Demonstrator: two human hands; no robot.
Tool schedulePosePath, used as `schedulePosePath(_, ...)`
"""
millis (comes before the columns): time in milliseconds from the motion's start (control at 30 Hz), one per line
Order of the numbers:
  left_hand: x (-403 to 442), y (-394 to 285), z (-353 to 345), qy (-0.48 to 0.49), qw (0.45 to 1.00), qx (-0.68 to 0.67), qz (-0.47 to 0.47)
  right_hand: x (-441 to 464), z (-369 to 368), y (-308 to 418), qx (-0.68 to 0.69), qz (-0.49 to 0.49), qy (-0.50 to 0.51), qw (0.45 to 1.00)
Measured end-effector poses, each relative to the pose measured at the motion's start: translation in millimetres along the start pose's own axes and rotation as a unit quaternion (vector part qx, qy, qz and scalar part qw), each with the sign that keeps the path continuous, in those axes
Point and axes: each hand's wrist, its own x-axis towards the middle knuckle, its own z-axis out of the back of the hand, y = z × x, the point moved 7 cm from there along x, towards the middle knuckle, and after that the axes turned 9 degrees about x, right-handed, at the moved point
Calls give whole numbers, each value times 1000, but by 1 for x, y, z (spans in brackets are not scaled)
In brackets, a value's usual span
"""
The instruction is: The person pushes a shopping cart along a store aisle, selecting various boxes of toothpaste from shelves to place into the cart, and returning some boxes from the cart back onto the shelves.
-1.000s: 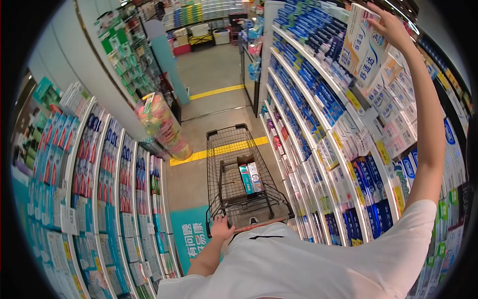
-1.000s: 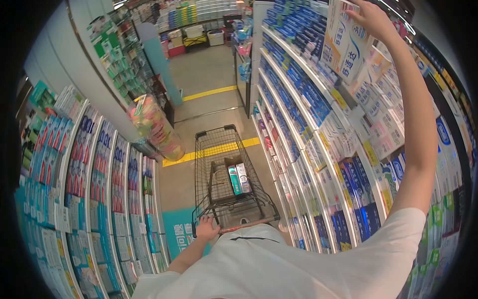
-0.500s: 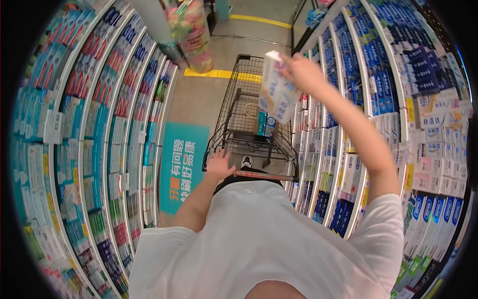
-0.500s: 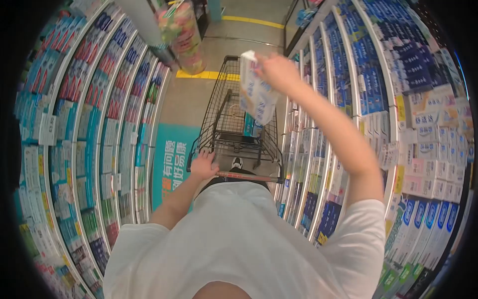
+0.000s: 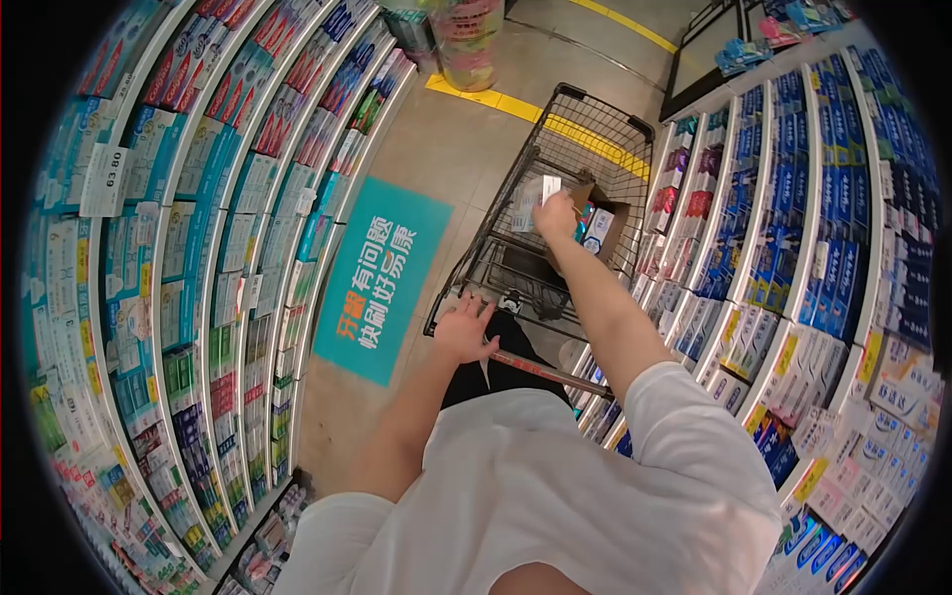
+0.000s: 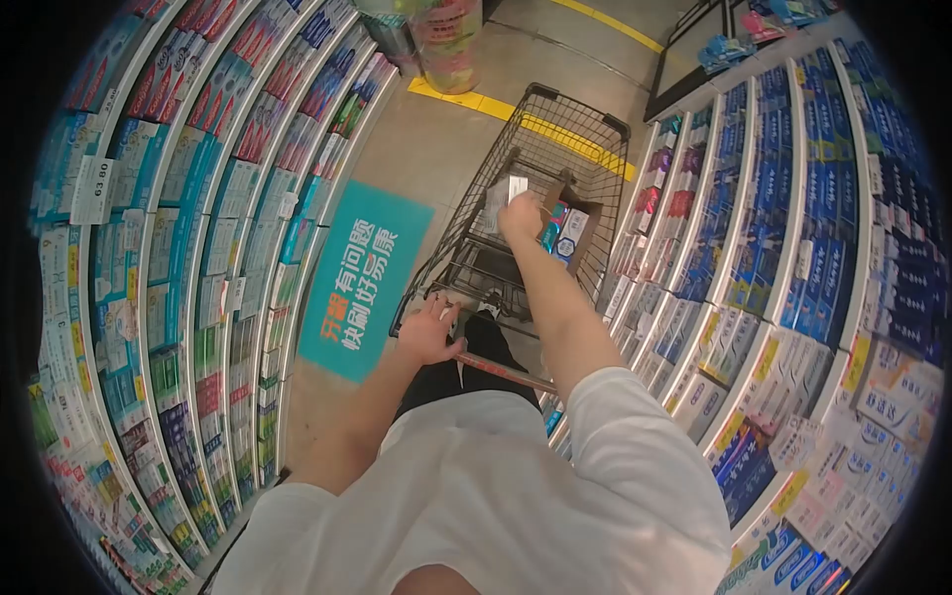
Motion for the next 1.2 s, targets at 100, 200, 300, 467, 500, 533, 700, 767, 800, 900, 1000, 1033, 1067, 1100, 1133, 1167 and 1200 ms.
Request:
schedulePosePath(100,4,1,-4,12,1000,-9,1,13,-47,-27,29,-47,29,998)
schedulePosePath(200,8,2,-7,-9,1000,-13,-4,23,-79,-67,29,-143,40,989)
schedulePosePath(300,11,2,-6,-24,1000,-16,-8,27,-100,-94,29,-185,4,982)
schedulePosePath(467,15,2,-7,-33,999,-23,-13,37,-107,-114,12,-162,-24,986)
schedulePosePath(500,15,2,-7,-44,999,-20,-16,44,-109,-118,5,-135,-34,990)
schedulePosePath(533,14,2,-7,-56,998,-18,-18,50,-112,-124,-1,-130,-22,991)
schedulePosePath(700,15,1,-6,-56,998,-10,-28,48,-116,-140,11,-139,-4,990)
schedulePosePath(767,14,0,-6,-53,998,-7,-30,40,-123,-144,39,-144,22,989)
schedulePosePath(800,14,0,-6,-52,998,-2,-29,34,-120,-142,40,-147,21,988)
schedulePosePath(900,13,0,-7,-38,999,2,-23,17,-114,-135,54,-153,34,986)
schedulePosePath(1000,12,-2,-6,-29,999,8,-20,0,-106,-112,-82,35,-57,994)
schedulePosePath(1033,12,-2,-6,-29,999,13,-18,-6,-104,-112,-84,33,-61,994)
schedulePosePath(1067,12,-3,-6,-31,999,11,-22,-10,-108,-115,-60,20,-17,998)
schedulePosePath(1100,12,-3,-9,-18,1000,8,-14,-18,-109,-114,-36,6,26,999)
schedulePosePath(1133,11,-3,-12,-5,1000,5,-8,-33,-91,-105,-24,35,27,999)
schedulePosePath(1167,10,-4,-12,-8,1000,4,-12,-47,-72,-99,-26,34,23,999)
schedulePosePath(1200,9,-4,-12,-9,1000,6,-13,-58,-67,-97,0,48,65,997)
